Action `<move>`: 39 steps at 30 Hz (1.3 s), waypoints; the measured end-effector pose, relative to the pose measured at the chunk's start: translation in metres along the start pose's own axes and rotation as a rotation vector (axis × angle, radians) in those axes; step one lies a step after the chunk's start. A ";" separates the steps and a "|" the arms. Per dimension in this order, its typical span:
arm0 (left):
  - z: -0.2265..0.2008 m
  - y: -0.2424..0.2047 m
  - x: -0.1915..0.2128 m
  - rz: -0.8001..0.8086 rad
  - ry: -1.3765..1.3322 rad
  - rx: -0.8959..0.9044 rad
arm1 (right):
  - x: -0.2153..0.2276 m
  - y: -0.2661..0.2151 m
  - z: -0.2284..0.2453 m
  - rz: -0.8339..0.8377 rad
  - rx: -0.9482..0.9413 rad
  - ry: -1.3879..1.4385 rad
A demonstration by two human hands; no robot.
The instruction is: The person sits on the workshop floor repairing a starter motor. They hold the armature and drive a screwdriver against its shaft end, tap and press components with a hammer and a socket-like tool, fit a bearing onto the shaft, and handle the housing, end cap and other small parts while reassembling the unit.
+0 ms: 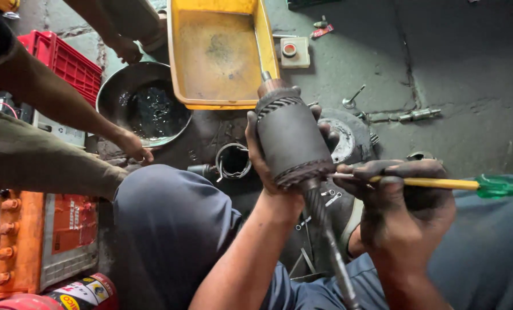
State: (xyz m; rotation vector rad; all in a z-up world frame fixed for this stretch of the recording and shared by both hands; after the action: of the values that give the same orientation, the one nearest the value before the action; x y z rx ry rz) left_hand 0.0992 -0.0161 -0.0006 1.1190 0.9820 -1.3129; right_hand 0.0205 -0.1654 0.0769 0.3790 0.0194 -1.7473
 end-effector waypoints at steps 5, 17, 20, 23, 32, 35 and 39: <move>0.018 -0.006 -0.023 0.022 -0.261 0.134 | -0.002 -0.022 0.015 -0.013 0.165 -0.018; 0.003 0.000 -0.028 -0.007 -0.057 0.020 | 0.013 0.015 -0.042 -0.046 -0.344 0.173; -0.003 -0.005 0.001 -0.014 0.101 0.038 | 0.012 0.020 -0.060 0.030 -0.380 0.348; 0.002 -0.006 -0.015 -0.084 0.021 0.047 | 0.012 0.018 -0.031 -0.060 -0.220 0.278; -0.024 0.001 0.001 -0.259 0.144 -0.085 | 0.017 -0.003 -0.069 0.117 -0.710 -0.209; -0.022 -0.002 -0.009 -0.225 0.183 -0.082 | 0.000 -0.012 -0.094 0.126 -0.898 -0.060; -0.015 -0.003 -0.011 -0.164 0.195 -0.003 | -0.013 -0.030 -0.116 0.299 -1.014 0.194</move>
State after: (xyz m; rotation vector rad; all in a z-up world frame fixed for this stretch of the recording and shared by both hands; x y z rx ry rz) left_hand 0.0970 0.0009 0.0066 1.2014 1.2411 -1.3494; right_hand 0.0215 -0.1206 -0.0352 -0.1962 0.9033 -1.2044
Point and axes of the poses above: each hand's wrist, its own y-axis towards the middle knuckle, its own x-axis out of the back of the hand, z = x × y, the point moved 10 cm from there along y, towards the middle knuckle, and after that the axes turned 8 degrees about -y, right-handed, at the moved point
